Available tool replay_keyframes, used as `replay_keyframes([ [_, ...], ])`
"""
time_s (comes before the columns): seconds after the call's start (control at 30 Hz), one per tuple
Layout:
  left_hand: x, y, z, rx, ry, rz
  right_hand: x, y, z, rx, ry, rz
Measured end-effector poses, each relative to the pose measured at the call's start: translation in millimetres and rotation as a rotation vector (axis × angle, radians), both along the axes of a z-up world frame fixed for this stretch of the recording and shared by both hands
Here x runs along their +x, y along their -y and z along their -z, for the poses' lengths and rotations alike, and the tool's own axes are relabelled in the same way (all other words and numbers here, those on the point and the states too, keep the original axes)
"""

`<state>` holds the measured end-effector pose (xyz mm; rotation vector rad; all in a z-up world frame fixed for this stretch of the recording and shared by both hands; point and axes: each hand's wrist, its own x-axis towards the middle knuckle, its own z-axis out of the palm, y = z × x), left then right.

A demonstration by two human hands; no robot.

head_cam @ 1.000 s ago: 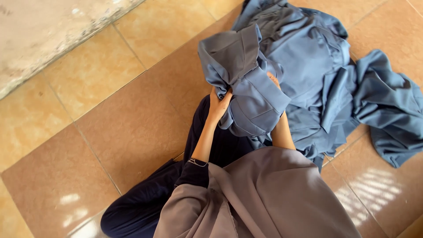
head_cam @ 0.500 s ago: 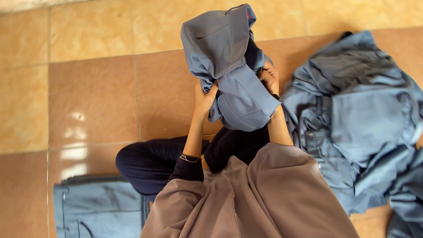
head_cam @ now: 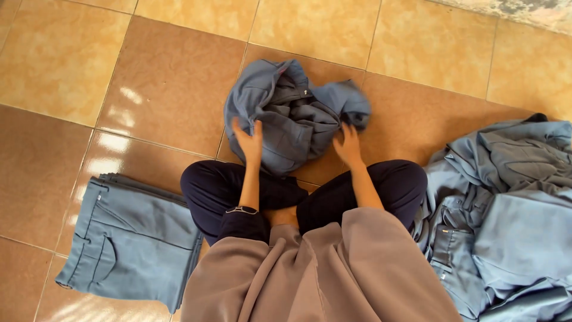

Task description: A person sits on the floor and carefully folds a pair of blue pants into a neat rectangle.

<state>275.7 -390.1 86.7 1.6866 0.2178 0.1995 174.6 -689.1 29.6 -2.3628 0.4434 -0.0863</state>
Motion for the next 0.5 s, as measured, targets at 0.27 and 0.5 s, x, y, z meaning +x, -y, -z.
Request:
replay_keyframes([
  [0.27,-43.3,24.8,65.2,0.4,-0.258,0.514,2.2,-36.9,-22.4,0.022,-0.156,-0.004],
  [0.5,-75.9,50.8,39.6,0.665,0.165,0.542,3.0,-42.6,-15.9,-0.406,0.069,-0.215],
])
